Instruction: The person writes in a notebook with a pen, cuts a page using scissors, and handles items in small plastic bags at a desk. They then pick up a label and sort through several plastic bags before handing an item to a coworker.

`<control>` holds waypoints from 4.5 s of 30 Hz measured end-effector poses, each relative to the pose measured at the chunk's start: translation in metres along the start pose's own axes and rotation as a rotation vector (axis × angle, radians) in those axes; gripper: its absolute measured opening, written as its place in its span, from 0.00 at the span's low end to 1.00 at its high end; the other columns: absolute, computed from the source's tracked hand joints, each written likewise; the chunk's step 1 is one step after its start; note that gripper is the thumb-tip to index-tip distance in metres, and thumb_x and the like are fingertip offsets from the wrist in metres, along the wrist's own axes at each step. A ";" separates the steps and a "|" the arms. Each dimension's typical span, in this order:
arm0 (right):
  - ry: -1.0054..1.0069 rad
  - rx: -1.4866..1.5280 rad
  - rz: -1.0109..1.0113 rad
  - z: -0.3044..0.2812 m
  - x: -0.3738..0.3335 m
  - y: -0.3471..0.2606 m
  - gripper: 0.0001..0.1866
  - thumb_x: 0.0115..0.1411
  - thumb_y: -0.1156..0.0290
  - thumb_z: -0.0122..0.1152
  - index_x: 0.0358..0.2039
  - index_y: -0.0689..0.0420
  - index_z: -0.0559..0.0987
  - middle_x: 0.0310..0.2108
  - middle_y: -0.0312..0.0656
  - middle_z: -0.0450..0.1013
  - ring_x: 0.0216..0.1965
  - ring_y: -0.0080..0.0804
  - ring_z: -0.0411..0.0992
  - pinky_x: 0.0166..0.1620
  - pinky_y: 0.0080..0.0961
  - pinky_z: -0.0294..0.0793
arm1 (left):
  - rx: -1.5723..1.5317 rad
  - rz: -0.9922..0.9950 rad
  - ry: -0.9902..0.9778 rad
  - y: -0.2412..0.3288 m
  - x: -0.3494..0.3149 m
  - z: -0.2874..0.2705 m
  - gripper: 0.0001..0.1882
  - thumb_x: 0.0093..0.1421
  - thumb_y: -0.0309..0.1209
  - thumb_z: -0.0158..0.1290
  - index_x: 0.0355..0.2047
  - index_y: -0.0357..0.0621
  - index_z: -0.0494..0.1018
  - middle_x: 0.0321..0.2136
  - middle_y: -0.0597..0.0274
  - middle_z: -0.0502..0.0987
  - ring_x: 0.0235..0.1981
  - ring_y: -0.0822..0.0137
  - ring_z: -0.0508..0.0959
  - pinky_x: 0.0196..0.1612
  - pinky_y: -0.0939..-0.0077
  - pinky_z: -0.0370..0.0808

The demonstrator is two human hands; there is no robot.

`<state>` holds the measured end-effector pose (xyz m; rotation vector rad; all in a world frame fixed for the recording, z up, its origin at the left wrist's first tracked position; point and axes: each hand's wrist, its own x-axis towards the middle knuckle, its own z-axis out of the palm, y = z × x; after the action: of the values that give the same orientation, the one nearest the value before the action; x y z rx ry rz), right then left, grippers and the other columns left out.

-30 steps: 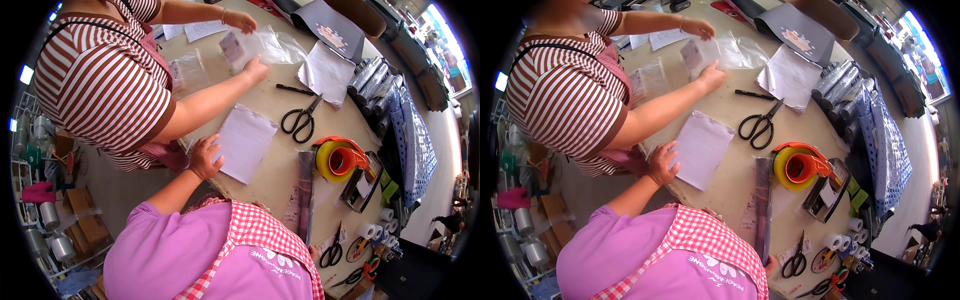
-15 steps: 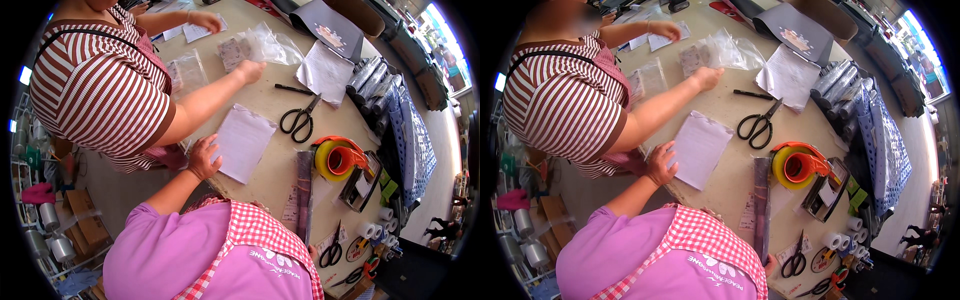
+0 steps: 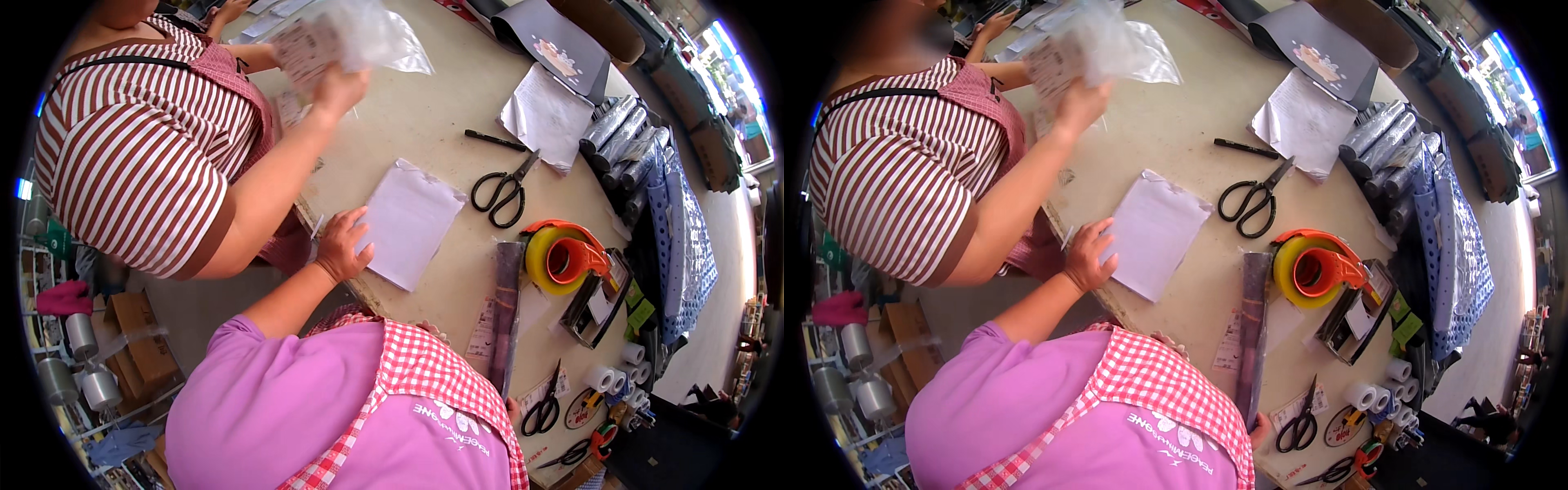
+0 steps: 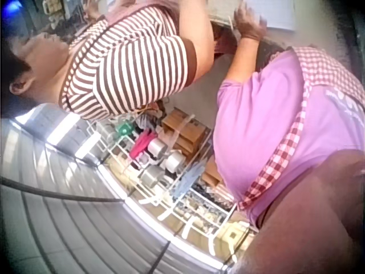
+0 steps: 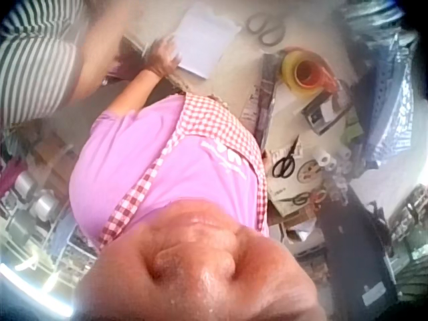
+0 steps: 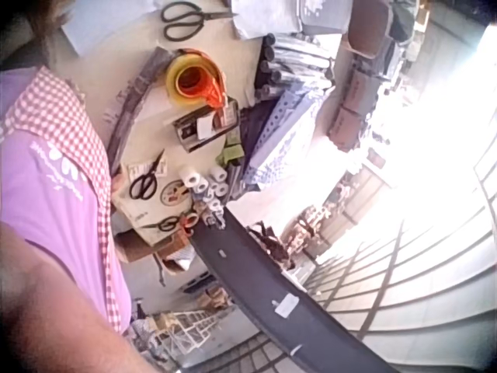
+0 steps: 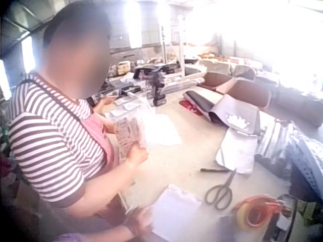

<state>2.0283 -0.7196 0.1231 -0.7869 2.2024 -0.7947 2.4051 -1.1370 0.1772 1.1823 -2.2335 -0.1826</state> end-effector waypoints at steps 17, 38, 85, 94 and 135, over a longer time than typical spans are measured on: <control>0.136 0.085 -0.155 0.009 0.012 0.027 0.13 0.50 0.71 0.59 0.36 0.64 0.76 0.31 0.38 0.74 0.34 0.26 0.69 0.40 0.25 0.69 | -0.042 0.002 0.017 0.002 0.003 0.000 0.17 0.48 0.39 0.54 0.32 0.37 0.72 0.49 0.47 0.69 0.50 0.49 0.69 0.54 0.58 0.65; -0.074 -0.038 -0.070 0.009 0.045 -0.013 0.15 0.54 0.68 0.58 0.39 0.64 0.75 0.33 0.41 0.75 0.35 0.25 0.71 0.39 0.25 0.70 | -0.016 -0.002 0.040 0.003 -0.001 -0.001 0.16 0.48 0.36 0.54 0.32 0.37 0.71 0.49 0.48 0.70 0.48 0.48 0.70 0.52 0.58 0.66; 0.076 0.052 -0.127 0.011 0.034 -0.006 0.28 0.46 0.67 0.66 0.46 0.66 0.71 0.41 0.46 0.68 0.45 0.37 0.66 0.52 0.32 0.63 | -0.034 -0.010 0.091 0.003 -0.001 0.007 0.15 0.45 0.36 0.58 0.31 0.40 0.75 0.49 0.51 0.70 0.50 0.52 0.68 0.55 0.61 0.65; 0.128 -0.022 -0.269 0.011 0.047 -0.021 0.25 0.48 0.66 0.64 0.45 0.66 0.72 0.39 0.46 0.69 0.43 0.37 0.67 0.50 0.31 0.64 | -0.074 -0.087 0.075 -0.003 -0.018 0.004 0.16 0.47 0.38 0.56 0.33 0.40 0.75 0.50 0.51 0.69 0.52 0.52 0.67 0.56 0.60 0.62; 0.738 0.202 -0.256 0.046 -0.072 -0.067 0.16 0.60 0.66 0.54 0.44 0.62 0.71 0.37 0.39 0.69 0.38 0.28 0.68 0.46 0.24 0.68 | -0.096 -0.267 -0.621 -0.082 -0.288 0.004 0.29 0.51 0.41 0.56 0.50 0.37 0.68 0.53 0.44 0.67 0.55 0.50 0.67 0.56 0.63 0.67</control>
<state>2.1262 -0.7261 0.1698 -0.7575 2.6047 -1.6137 2.5837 -0.9587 0.0153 1.5177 -2.5225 -0.8560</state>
